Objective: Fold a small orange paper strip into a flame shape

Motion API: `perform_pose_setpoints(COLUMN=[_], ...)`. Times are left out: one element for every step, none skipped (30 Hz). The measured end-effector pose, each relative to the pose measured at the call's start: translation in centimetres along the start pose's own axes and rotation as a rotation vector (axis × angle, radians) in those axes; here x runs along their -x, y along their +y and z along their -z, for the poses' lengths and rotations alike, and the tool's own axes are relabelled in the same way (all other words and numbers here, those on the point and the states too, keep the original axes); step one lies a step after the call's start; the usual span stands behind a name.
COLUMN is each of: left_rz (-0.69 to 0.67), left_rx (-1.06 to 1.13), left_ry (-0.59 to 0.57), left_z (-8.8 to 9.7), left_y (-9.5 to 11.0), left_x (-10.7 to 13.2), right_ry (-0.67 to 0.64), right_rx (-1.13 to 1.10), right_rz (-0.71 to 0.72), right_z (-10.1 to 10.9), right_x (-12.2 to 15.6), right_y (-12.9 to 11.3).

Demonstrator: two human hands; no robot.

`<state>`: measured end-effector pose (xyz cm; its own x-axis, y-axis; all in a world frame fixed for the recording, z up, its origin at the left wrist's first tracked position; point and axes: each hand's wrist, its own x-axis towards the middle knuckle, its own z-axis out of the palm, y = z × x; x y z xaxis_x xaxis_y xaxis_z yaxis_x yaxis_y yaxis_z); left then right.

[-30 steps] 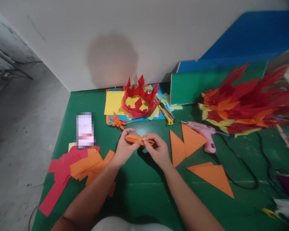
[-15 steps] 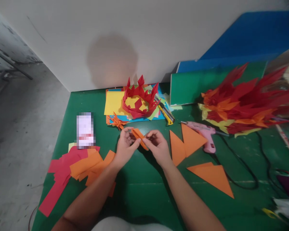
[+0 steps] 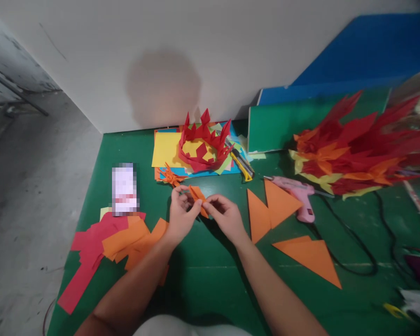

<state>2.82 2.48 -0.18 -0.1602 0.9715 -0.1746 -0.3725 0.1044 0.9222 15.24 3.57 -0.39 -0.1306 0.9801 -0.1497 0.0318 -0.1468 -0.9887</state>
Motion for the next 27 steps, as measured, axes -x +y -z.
perform_pose_setpoints(left_rz=[-0.001,-0.002,-0.003,-0.002,-0.001,0.000,-0.002,-0.005,-0.012,-0.021,-0.033,-0.045,-0.056,-0.065,-0.072,-0.076,-0.079,-0.083,-0.086,-0.090,-0.095,-0.100,-0.106,-0.109,-0.110,-0.107,-0.100], left_rx=[0.010,0.020,0.030,0.040,0.049,0.058,0.067,0.072,0.072,0.070,0.064,0.058,0.054,0.053,0.055,0.059,0.066,0.073,0.077,0.077,0.073,0.063,0.045,0.019,-0.014,-0.053,-0.098], left_ry=[0.002,0.005,0.009,0.013,0.016,0.015,0.013,0.010,0.008,0.009,0.010,0.011,0.012,0.012,0.011,0.008,0.007,0.010,0.013,0.018,0.028,0.038,0.045,0.046,0.037,0.017,-0.018], left_z=[0.0,0.0,-0.1,-0.1,-0.2,-0.2,-0.2,-0.2,-0.2,-0.1,-0.1,-0.1,-0.1,-0.1,-0.1,-0.1,-0.1,-0.2,-0.2,-0.2,-0.1,-0.1,0.0,0.1,0.2,0.4,0.4], left_y=[0.0,-0.1,-0.1,-0.2,-0.3,-0.4,-0.5,-0.6,-0.6,-0.7,-0.7,-0.7,-0.8,-0.8,-0.8,-0.9,-0.9,-0.9,-1.0,-0.9,-0.9,-0.9,-0.9,-0.8,-0.8,-0.9,-1.0], left_x=[0.0,0.0,0.1,0.1,0.1,0.1,0.1,0.1,0.1,0.1,0.1,0.0,0.0,0.0,0.1,0.1,0.1,0.1,0.1,0.0,0.0,-0.1,-0.1,-0.2,-0.2,-0.2,-0.2], right_ry=[-0.006,-0.008,-0.006,-0.002,0.000,-0.001,-0.002,-0.003,-0.005,-0.010,-0.018,-0.029,-0.046,-0.066,-0.085,-0.098,-0.105,-0.113,-0.123,-0.132,-0.139,-0.139,-0.126,-0.098,-0.059,-0.017,0.025], right_rx=[0.027,0.047,0.060,0.068,0.075,0.079,0.079,0.073,0.066,0.063,0.067,0.079,0.098,0.123,0.150,0.179,0.212,0.248,0.285,0.320,0.349,0.368,0.369,0.347,0.302,0.237,0.160], right_rz=[-0.006,-0.008,-0.005,0.002,0.008,0.011,0.009,0.002,-0.010,-0.024,-0.037,-0.042,-0.037,-0.021,0.003,0.033,0.062,0.087,0.103,0.115,0.126,0.137,0.147,0.158,0.166,0.173,0.178], right_z=[0.0,0.0,0.0,0.0,0.1,0.1,0.1,0.1,0.0,0.0,-0.1,-0.1,-0.1,-0.1,-0.1,0.0,0.1,0.2,0.3,0.4,0.5,0.5,0.4,0.4,0.3,0.2,0.2], right_x=[0.0,0.0,0.1,0.1,0.1,0.2,0.2,0.2,0.3,0.3,0.3,0.3,0.4,0.4,0.4,0.5,0.5,0.5,0.5,0.5,0.5,0.4,0.4,0.4,0.3,0.2,0.1], right_y=[-0.1,-0.2,-0.2,-0.3,-0.3,-0.3,-0.2,-0.2,-0.1,0.0,0.0,0.1,0.1,0.1,0.0,0.0,-0.1,0.0,0.0,0.1,0.2,0.4,0.6,0.7,0.9,1.0,1.0])
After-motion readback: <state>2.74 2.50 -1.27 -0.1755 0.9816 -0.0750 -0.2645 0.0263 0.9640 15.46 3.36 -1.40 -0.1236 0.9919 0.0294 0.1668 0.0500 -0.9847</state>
